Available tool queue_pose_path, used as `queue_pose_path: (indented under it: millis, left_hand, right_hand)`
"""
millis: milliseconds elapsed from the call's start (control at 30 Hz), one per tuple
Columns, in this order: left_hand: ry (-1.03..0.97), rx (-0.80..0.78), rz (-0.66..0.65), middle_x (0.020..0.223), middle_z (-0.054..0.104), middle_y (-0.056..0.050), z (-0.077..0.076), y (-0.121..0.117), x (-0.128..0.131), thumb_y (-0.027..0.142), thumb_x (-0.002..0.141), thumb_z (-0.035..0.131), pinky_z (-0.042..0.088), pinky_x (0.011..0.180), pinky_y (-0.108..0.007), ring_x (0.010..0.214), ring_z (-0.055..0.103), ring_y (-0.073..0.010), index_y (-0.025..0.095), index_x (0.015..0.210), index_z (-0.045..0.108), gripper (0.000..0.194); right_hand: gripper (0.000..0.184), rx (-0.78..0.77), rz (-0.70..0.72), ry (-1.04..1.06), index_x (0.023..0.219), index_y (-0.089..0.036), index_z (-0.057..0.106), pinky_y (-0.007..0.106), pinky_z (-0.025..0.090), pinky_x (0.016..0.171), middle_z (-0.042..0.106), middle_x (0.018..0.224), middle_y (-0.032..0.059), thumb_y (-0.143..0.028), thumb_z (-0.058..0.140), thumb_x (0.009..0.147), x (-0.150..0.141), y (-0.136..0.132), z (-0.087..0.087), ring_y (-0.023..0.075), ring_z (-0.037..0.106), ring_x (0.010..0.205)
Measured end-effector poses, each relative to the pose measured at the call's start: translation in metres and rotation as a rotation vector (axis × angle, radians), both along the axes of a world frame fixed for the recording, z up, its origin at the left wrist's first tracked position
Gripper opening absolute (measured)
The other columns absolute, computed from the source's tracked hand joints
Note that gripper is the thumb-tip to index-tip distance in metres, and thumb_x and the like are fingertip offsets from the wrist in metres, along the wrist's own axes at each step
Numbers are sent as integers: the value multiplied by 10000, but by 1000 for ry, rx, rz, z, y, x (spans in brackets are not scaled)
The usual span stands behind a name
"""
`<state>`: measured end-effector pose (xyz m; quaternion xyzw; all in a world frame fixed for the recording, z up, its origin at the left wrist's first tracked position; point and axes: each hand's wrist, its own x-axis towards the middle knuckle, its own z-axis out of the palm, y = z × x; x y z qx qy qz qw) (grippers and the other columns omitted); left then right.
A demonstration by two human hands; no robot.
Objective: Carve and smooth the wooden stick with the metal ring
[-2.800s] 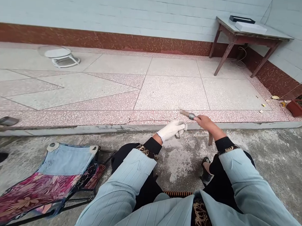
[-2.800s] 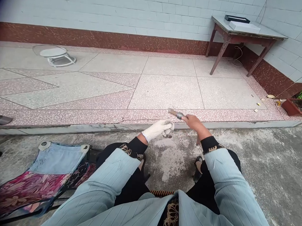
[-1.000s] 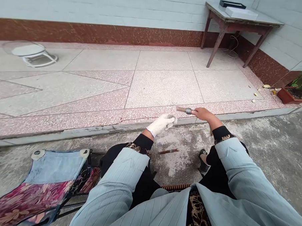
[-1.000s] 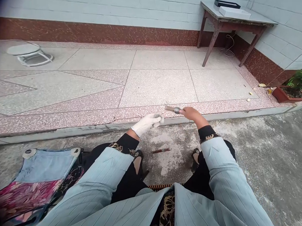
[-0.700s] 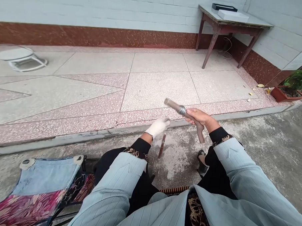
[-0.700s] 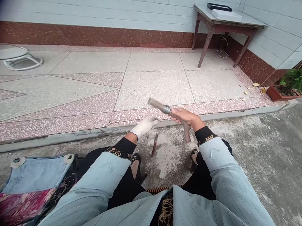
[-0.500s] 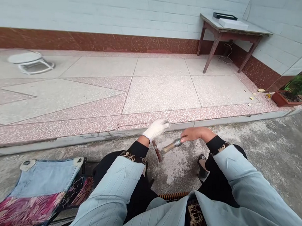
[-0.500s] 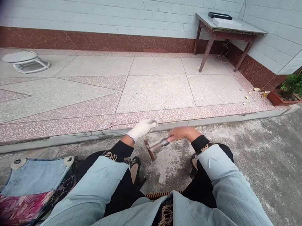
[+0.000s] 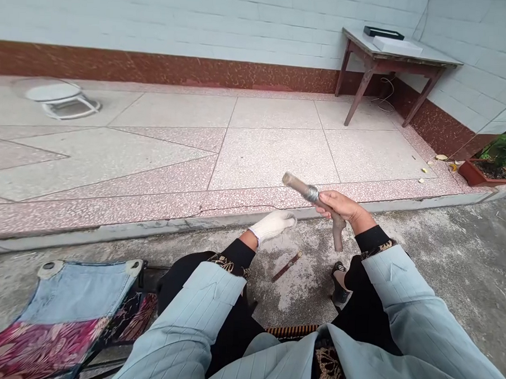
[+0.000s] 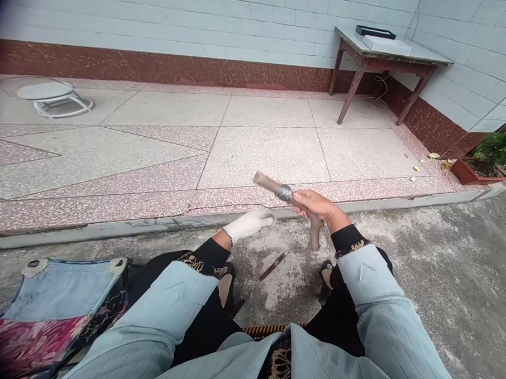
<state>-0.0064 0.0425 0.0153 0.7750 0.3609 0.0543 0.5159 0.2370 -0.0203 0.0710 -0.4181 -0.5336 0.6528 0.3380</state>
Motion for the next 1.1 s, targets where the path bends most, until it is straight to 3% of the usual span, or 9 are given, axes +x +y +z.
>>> queue_pose_path:
  millis: [100,200,300,367,433,567,767,900,1100]
  left_hand:
    - [43,191,166,593,530,1,7,9,-3,322,836,524,320,533,-252,539,472,-141,189,739,594,179]
    - [24,259,178,597,534,5,16,13,-8,305,845,491,321,565,-256,577,487,-148,193,748,587,176]
    - [-13,217,168,574,517,18,21,10,-11,328,857,461,321,567,-251,555,472,-140,187,767,584,208]
    - [-114,99,163,569,495,26,23,6,-11,363,866,454,337,577,-241,548,460,-129,178,802,581,233]
    - [-220,-68,108,603,499,27,24,-1,-10,390,861,480,356,585,-231,551,450,-112,164,854,587,250]
    - [-171,-263,-175,666,540,7,23,-17,-2,438,851,552,350,559,-222,547,445,-91,143,879,628,306]
    - [-13,3,-115,672,564,11,7,-12,2,407,860,497,327,549,-232,549,454,-107,170,822,638,278]
    - [118,185,-36,687,592,-5,2,0,0,347,833,499,326,575,-253,594,483,-138,171,782,649,237]
    - [91,304,178,642,572,-6,19,9,-4,272,843,470,336,603,-258,626,516,-157,171,843,643,201]
  right_hand:
    - [517,22,405,-147,859,-170,536,242,364,547,492,682,-36,-687,554,854,-9,-7,-1,82,423,543]
    - [445,39,659,-603,785,-163,572,260,363,586,516,650,-14,-587,535,914,-17,-7,-8,105,456,570]
    - [363,47,551,-1148,800,-143,644,283,352,604,616,740,66,-469,554,931,-17,-1,-15,158,535,650]
    - [393,1,419,-1277,910,-128,679,294,372,621,676,912,131,-473,497,958,-10,6,-18,204,595,760]
    - [448,-5,222,-1236,1026,-125,670,288,389,638,682,1026,156,-506,440,973,0,14,-19,223,612,845]
    - [426,32,-139,-1004,897,-139,616,280,387,619,651,829,106,-504,413,982,14,24,-21,167,560,684]
    - [504,-19,-221,-258,871,-174,521,235,328,487,504,688,4,-678,542,862,16,11,-16,88,411,515]
    - [533,-16,-60,-86,910,-168,525,226,321,492,480,670,-28,-689,594,826,13,-4,-2,74,393,509]
    - [522,-24,660,-337,795,-163,529,240,343,531,477,639,-40,-678,543,877,-3,-11,-4,76,407,524]
